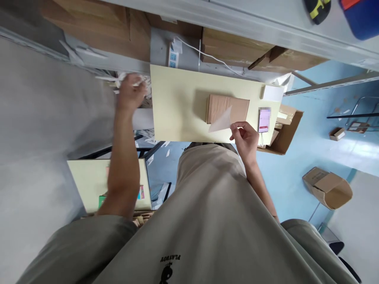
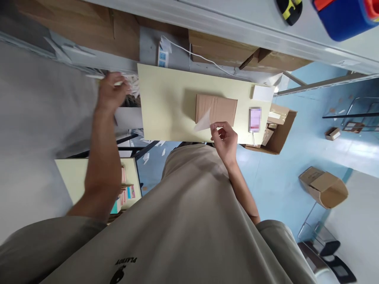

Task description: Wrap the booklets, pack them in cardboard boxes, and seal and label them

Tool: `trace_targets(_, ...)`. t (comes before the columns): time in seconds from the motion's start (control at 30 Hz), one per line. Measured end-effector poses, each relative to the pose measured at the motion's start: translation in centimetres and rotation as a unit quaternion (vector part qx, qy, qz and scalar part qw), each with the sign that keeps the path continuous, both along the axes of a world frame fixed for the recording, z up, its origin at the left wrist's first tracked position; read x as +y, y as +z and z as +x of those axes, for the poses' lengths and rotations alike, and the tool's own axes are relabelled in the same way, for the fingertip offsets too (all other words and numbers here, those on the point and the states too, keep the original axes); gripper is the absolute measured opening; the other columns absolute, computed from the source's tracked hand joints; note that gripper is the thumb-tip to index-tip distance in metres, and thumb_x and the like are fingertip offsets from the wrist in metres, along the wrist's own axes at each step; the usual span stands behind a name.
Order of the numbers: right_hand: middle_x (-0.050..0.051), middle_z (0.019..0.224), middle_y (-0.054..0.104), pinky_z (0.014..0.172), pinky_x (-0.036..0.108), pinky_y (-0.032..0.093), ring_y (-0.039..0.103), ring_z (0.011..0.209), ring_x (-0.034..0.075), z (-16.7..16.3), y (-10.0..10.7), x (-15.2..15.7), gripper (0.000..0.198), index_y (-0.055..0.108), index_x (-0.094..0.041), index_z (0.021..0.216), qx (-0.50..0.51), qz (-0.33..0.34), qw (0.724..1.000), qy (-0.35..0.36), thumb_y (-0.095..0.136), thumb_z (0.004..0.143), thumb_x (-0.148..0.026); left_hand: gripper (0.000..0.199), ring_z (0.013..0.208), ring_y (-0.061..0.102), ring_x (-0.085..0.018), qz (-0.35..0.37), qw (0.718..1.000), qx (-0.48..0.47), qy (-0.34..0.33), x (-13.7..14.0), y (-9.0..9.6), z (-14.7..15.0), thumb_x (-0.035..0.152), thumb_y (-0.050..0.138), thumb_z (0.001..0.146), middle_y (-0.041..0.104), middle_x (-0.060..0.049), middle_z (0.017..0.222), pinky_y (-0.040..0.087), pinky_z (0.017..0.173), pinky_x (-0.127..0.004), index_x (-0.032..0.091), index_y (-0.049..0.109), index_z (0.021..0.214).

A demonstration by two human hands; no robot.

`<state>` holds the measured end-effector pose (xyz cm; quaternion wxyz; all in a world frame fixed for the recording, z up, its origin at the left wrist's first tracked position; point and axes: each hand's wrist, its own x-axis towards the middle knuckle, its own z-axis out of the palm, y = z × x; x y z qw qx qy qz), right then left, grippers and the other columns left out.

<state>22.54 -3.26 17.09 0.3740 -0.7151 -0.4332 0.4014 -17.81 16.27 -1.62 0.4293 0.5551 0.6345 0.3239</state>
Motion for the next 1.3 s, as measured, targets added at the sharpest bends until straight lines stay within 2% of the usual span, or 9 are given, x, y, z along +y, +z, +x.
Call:
trace_targets(0.07, -0.002, 0.08, 0.072, 0.057, 0.031, 0.053, 0.068, 0.063, 0.016, 0.7, -0.2, 0.3, 0.041, 0.074, -0.028, 0.099, -0.013, 0.01, 1.0, -0.001, 0.078, 0.105, -0.068, 0.102, 0.102, 0.079, -0.021, -0.097, 0.985, -0.143, 0.003, -3.3, 3.2, 7.0, 0.104, 0.093, 0.061, 0.081, -0.004, 0.124, 0.075, 0.09, -0.043, 0.023, 0.064, 0.117)
trace_targets(0.17, 0.002, 0.097, 0.078, 0.06, 0.031, 0.054, 0.07, 0.068, 0.015, 1.8, -0.1, 1.0, 0.041, 0.074, -0.027, 0.1, -0.043, 0.033, 0.998, 0.024, 0.074, 0.108, -0.067, 0.075, 0.107, 0.084, -0.025, -0.135, 0.955, -0.253, -0.072, -9.1, 9.2, 16.9, 0.088, 0.091, 0.085, 0.082, -0.009, 0.125, 0.072, 0.071, -0.033, 0.025, 0.069, 0.119)
trace_targets(0.27, 0.004, 0.108, 0.081, 0.06, 0.032, 0.055, 0.071, 0.073, 0.015, 2.8, 0.0, 1.6, 0.037, 0.075, -0.027, 0.101, -0.068, 0.049, 0.994, 0.065, 0.07, 0.111, -0.062, 0.061, 0.114, 0.084, -0.028, -0.158, 0.944, -0.278, -0.08, -12.9, 13.7, 23.3, 0.078, 0.089, 0.094, 0.082, -0.01, 0.122, 0.072, 0.069, -0.031, 0.025, 0.067, 0.115)
trace_targets(0.33, 0.005, 0.111, 0.081, 0.06, 0.033, 0.056, 0.07, 0.074, 0.016, 3.5, -0.1, 1.9, 0.031, 0.077, -0.027, 0.101, -0.074, 0.056, 0.991, 0.097, 0.069, 0.111, -0.056, 0.06, 0.115, 0.084, -0.027, -0.165, 0.944, -0.279, -0.06, -14.0, 14.8, 25.8, 0.077, 0.088, 0.095, 0.082, -0.01, 0.123, 0.072, 0.071, -0.031, 0.026, 0.064, 0.114)
trace_targets(0.57, 0.009, 0.133, 0.079, 0.072, 0.038, 0.065, 0.073, 0.078, 0.017, 5.8, -1.7, 1.8, 0.016, 0.08, -0.027, 0.116, -0.063, 0.027, 0.978, 0.197, 0.072, 0.111, -0.041, 0.051, 0.1, 0.082, -0.022, -0.138, 0.962, -0.232, 0.041, -15.2, 13.4, 29.9, 0.071, 0.088, 0.096, 0.083, -0.006, 0.112, 0.07, 0.072, -0.029, 0.025, 0.067, 0.102)
trace_targets(0.73, 0.01, 0.145, 0.076, 0.073, 0.038, 0.066, 0.075, 0.076, 0.015, 8.3, -3.1, 1.5, 0.023, 0.079, -0.026, 0.118, -0.033, 0.026, 0.967, 0.249, 0.075, 0.111, -0.048, 0.049, 0.081, 0.075, -0.015, -0.111, 0.955, -0.235, 0.14, -16.5, 12.7, 31.9, 0.067, 0.094, 0.092, 0.077, -0.001, 0.093, 0.065, 0.063, -0.023, 0.024, 0.073, 0.097)
trace_targets(0.93, 0.007, 0.125, 0.081, 0.073, 0.036, 0.066, 0.071, 0.079, 0.016, 13.2, -6.5, 1.7, 0.036, 0.078, -0.028, 0.116, 0.013, -0.032, 0.99, 0.139, 0.073, 0.111, -0.063, 0.043, 0.071, 0.067, -0.011, -0.124, 0.926, -0.269, 0.233, -17.5, 11.9, 31.3, 0.064, 0.096, 0.093, 0.062, 0.003, 0.08, 0.063, 0.057, -0.018, 0.027, 0.073, 0.099)
trace_targets(1.1, 0.007, 0.119, 0.081, 0.066, 0.035, 0.063, 0.066, 0.074, 0.014, 15.3, -8.9, 2.0, 0.049, 0.079, -0.026, 0.112, 0.123, -0.112, 0.98, 0.112, 0.082, 0.1, -0.073, 0.043, 0.08, 0.074, -0.014, -0.151, 0.902, -0.311, 0.257, -18.1, 12.0, 30.8, 0.062, 0.098, 0.089, 0.07, 0.001, 0.086, 0.059, 0.056, -0.019, 0.029, 0.073, 0.1)
trace_targets(1.3, 0.003, 0.091, 0.074, 0.064, 0.033, 0.059, 0.066, 0.069, 0.014, 14.8, -9.2, 2.4, 0.047, 0.078, -0.023, 0.098, 0.152, -0.134, 0.973, 0.106, 0.08, 0.101, -0.07, 0.041, 0.092, 0.079, -0.017, -0.171, 0.898, -0.311, 0.261, -18.2, 11.6, 31.3, 0.059, 0.096, 0.088, 0.076, -0.003, 0.104, 0.06, 0.057, -0.021, 0.028, 0.073, 0.101)
